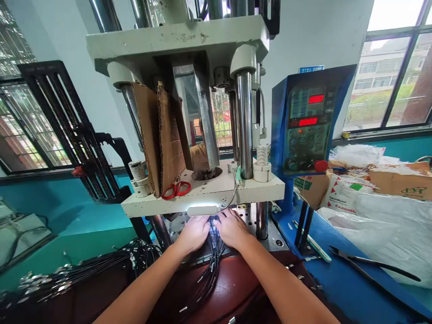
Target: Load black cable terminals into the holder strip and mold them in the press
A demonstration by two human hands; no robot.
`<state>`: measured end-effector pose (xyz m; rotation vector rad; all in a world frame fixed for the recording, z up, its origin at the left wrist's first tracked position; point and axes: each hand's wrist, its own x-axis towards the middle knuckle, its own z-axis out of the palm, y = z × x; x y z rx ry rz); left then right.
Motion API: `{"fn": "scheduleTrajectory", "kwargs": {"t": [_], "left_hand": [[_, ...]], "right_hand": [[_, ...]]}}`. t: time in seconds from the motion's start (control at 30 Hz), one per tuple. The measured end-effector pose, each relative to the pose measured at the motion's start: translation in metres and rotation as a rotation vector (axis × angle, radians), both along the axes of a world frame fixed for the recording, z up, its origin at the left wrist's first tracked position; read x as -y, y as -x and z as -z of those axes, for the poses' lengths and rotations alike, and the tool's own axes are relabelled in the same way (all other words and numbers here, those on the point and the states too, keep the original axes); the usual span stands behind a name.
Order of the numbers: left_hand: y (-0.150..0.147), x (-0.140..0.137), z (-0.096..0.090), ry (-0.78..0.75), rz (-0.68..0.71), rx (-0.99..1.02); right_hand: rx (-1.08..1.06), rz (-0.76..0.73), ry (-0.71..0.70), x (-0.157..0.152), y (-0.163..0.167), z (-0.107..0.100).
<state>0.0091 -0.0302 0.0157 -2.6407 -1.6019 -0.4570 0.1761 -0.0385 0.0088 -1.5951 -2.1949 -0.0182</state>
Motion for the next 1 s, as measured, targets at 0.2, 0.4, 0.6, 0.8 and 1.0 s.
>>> {"fn": "scheduleTrajectory", "kwargs": {"t": [0.2,0.4,0.6,0.8,1.0], "left_hand": [[-0.004,-0.01,0.006,0.004,-0.047,0.0],[-0.011,-0.02,0.016,0.012,-0.109,0.027],[-0.012,-0.021,0.017,0.017,-0.117,0.049],[-0.011,-0.024,0.015,0.026,-0.114,0.059],[-0.009,-0.027,0.02,0.06,-0.092,0.081]], "right_hand": [[0.027,0.011,-0.005,-0.006,0.0,0.002],[0.036,0.007,0.019,-0.015,-0.001,0.006],[0.039,0.017,0.043,-0.018,0.0,0.004],[0.044,0.003,0.076,-0.018,-0.001,0.003],[0.012,0.041,0.099,-0.026,0.004,0.012]]}}
